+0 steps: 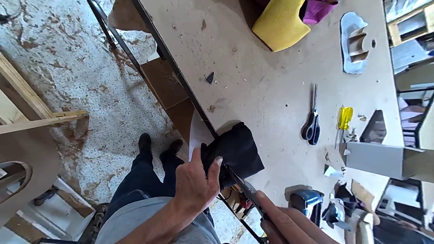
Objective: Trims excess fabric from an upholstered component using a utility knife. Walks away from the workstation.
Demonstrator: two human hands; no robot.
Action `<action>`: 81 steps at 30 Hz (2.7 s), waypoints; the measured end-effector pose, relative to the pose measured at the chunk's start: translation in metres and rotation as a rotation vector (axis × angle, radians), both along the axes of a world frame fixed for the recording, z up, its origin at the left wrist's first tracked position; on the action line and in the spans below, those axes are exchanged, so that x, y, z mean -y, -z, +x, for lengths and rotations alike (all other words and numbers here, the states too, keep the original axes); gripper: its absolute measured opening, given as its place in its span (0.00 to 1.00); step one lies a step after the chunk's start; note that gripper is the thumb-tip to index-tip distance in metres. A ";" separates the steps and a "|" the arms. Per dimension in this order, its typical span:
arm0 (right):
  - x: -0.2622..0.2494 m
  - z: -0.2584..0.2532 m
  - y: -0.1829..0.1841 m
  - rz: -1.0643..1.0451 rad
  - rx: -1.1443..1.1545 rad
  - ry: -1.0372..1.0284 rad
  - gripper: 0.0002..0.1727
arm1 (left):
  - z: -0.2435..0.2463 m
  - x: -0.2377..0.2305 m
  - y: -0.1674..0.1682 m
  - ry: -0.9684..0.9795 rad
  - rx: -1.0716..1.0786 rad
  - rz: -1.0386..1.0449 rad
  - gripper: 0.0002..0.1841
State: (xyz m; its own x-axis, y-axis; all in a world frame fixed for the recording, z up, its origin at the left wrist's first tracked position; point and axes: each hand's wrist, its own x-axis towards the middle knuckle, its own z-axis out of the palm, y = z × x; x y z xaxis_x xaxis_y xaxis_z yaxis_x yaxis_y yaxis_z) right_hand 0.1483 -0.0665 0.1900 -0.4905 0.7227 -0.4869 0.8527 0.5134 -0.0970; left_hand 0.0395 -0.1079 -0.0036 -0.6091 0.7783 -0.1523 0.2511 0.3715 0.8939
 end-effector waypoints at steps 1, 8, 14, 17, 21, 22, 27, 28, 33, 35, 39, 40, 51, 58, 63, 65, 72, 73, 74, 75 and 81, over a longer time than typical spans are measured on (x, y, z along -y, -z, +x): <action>0.001 -0.001 0.000 -0.006 0.004 0.010 0.20 | 0.002 0.003 -0.001 -0.004 0.004 -0.004 0.26; -0.004 -0.001 -0.006 -0.056 0.026 0.052 0.20 | 0.007 0.022 -0.008 -0.018 0.247 -0.034 0.25; -0.006 0.007 -0.006 -0.049 0.039 -0.003 0.20 | -0.051 -0.023 -0.029 0.593 0.595 -0.544 0.32; -0.002 0.008 -0.007 -0.028 0.055 0.022 0.20 | -0.038 -0.024 -0.032 0.575 0.569 -0.502 0.20; 0.006 0.010 -0.011 -0.038 0.072 0.080 0.21 | -0.013 -0.006 -0.025 0.324 0.647 -0.342 0.15; 0.008 0.010 -0.008 -0.031 0.068 0.085 0.21 | -0.009 -0.003 -0.023 0.283 0.665 -0.310 0.16; 0.013 0.011 -0.004 -0.032 0.059 0.104 0.21 | 0.001 0.004 -0.017 0.193 0.683 -0.215 0.15; 0.013 0.010 -0.003 -0.033 0.065 0.104 0.21 | 0.003 0.006 -0.017 0.177 0.677 -0.210 0.15; 0.014 0.008 -0.008 -0.060 0.070 0.139 0.21 | 0.012 0.012 -0.016 0.158 0.631 -0.165 0.15; 0.016 0.005 -0.006 -0.048 0.074 0.142 0.21 | 0.013 0.013 -0.016 0.141 0.637 -0.178 0.15; 0.018 0.006 -0.011 -0.060 0.081 0.157 0.21 | 0.016 0.015 -0.015 0.106 0.613 -0.115 0.14; 0.019 0.005 -0.010 -0.067 0.088 0.158 0.21 | 0.017 0.017 -0.015 0.101 0.606 -0.102 0.14; 0.017 0.012 -0.005 -0.003 0.099 0.179 0.21 | 0.001 0.022 -0.015 0.260 0.716 -0.145 0.28; 0.013 0.023 -0.006 0.004 0.120 0.102 0.20 | -0.035 -0.027 -0.019 0.579 0.708 -0.413 0.34; 0.018 0.028 0.001 -0.005 0.146 0.138 0.20 | -0.013 -0.030 -0.023 0.776 0.624 -0.622 0.22; 0.022 0.033 0.001 -0.027 0.166 0.156 0.20 | -0.005 -0.022 -0.020 0.771 0.630 -0.668 0.22; 0.012 0.022 -0.027 0.069 0.037 0.160 0.20 | 0.003 0.001 -0.053 0.108 0.907 -0.082 0.16; 0.006 0.021 -0.025 0.099 0.032 0.139 0.19 | 0.008 0.001 -0.052 0.042 0.930 -0.036 0.17; 0.000 0.021 -0.019 0.133 0.035 0.104 0.20 | 0.013 -0.001 -0.048 -0.012 0.935 -0.019 0.18; -0.005 0.023 -0.010 0.164 0.041 0.062 0.20 | 0.016 -0.003 -0.042 -0.055 0.921 -0.029 0.18; 0.000 0.015 0.000 0.108 0.089 0.028 0.21 | 0.022 -0.001 -0.029 -0.229 0.833 -0.177 0.17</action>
State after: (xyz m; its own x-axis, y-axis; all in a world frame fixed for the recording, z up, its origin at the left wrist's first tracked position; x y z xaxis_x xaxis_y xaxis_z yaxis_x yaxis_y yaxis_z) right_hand 0.1632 -0.0662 0.1898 -0.4279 0.7859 -0.4464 0.8696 0.4926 0.0336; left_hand 0.0619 -0.1072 0.0255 -0.3852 0.5736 -0.7230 -0.5541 0.4827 0.6782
